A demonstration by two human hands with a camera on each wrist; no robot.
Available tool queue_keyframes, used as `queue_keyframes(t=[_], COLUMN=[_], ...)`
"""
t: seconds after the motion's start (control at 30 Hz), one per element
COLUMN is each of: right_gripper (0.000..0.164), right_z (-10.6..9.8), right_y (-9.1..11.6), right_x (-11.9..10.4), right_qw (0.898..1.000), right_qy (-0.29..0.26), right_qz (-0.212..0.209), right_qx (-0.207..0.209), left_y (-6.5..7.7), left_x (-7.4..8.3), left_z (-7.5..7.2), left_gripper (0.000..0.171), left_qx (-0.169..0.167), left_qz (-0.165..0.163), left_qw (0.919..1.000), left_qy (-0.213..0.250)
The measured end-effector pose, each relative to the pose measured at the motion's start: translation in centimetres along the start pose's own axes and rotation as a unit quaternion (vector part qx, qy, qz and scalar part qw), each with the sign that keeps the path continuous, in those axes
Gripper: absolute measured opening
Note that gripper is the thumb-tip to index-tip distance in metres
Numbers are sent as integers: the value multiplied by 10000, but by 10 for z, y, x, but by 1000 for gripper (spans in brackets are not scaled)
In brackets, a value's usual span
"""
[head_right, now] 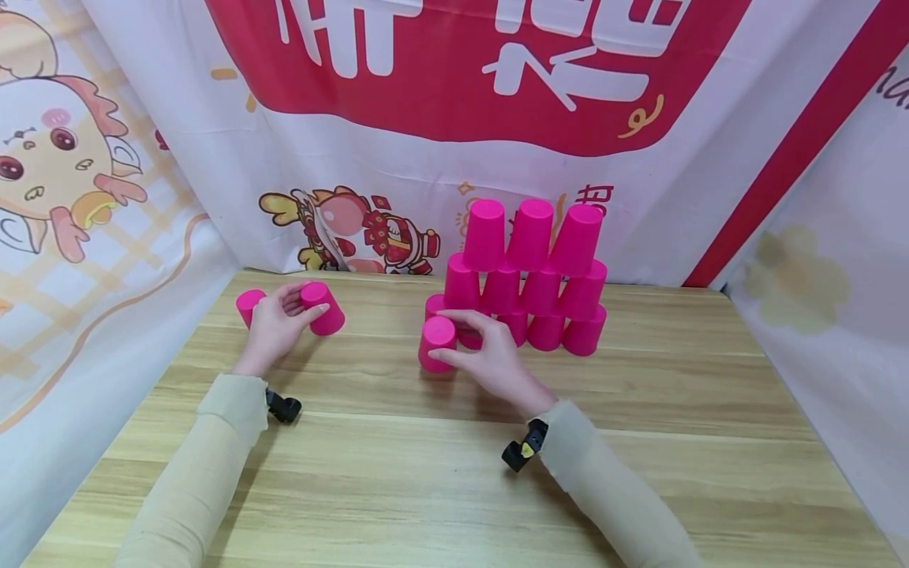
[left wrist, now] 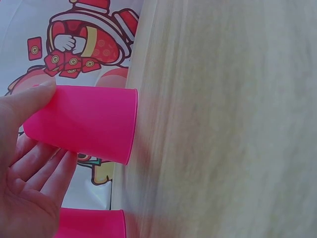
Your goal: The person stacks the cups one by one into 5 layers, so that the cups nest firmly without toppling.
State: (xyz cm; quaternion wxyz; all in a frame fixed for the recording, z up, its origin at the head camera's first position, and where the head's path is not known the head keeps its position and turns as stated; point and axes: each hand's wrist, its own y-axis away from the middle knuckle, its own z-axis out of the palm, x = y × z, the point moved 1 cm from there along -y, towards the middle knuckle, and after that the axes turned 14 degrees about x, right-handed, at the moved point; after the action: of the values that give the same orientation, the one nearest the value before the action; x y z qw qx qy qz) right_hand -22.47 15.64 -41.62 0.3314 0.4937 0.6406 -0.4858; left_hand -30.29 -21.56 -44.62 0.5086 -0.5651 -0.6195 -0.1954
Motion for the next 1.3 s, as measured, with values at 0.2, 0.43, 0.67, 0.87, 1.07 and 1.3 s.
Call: queue_keyframes(t=[0.2,0.43,0.67,0.87,1.07,1.3], right_gripper=[61,59,58,57,57,54], right_z=[-21,-40,-61,-77,-94,-121], right_y=[7,15,22,25,26,27], right_x=[7,16,15,26,22,8], right_qw=[9999,9994,9981,9966,9930,9858], right_qy=[77,143,184,250,341,329], right_qz=[86,254,363,315,351,171], right_qx=[87,187,468,722,1075,1636], left_y=[1,1,1,0,0,-1], left_x=[1,1,0,-1,-2,-1], left_z=[0,0,-1,-1,0,-1], left_gripper=[61,61,61,62,62,63], left_qx=[-31,-14,-10,-25,-2,-28], left_qz=[-82,-45,3,-7,-61,-75], left_qw=[10000,10000,10000,10000,10000,10000], left_qy=[-34,-30,-29,-42,-67,-48])
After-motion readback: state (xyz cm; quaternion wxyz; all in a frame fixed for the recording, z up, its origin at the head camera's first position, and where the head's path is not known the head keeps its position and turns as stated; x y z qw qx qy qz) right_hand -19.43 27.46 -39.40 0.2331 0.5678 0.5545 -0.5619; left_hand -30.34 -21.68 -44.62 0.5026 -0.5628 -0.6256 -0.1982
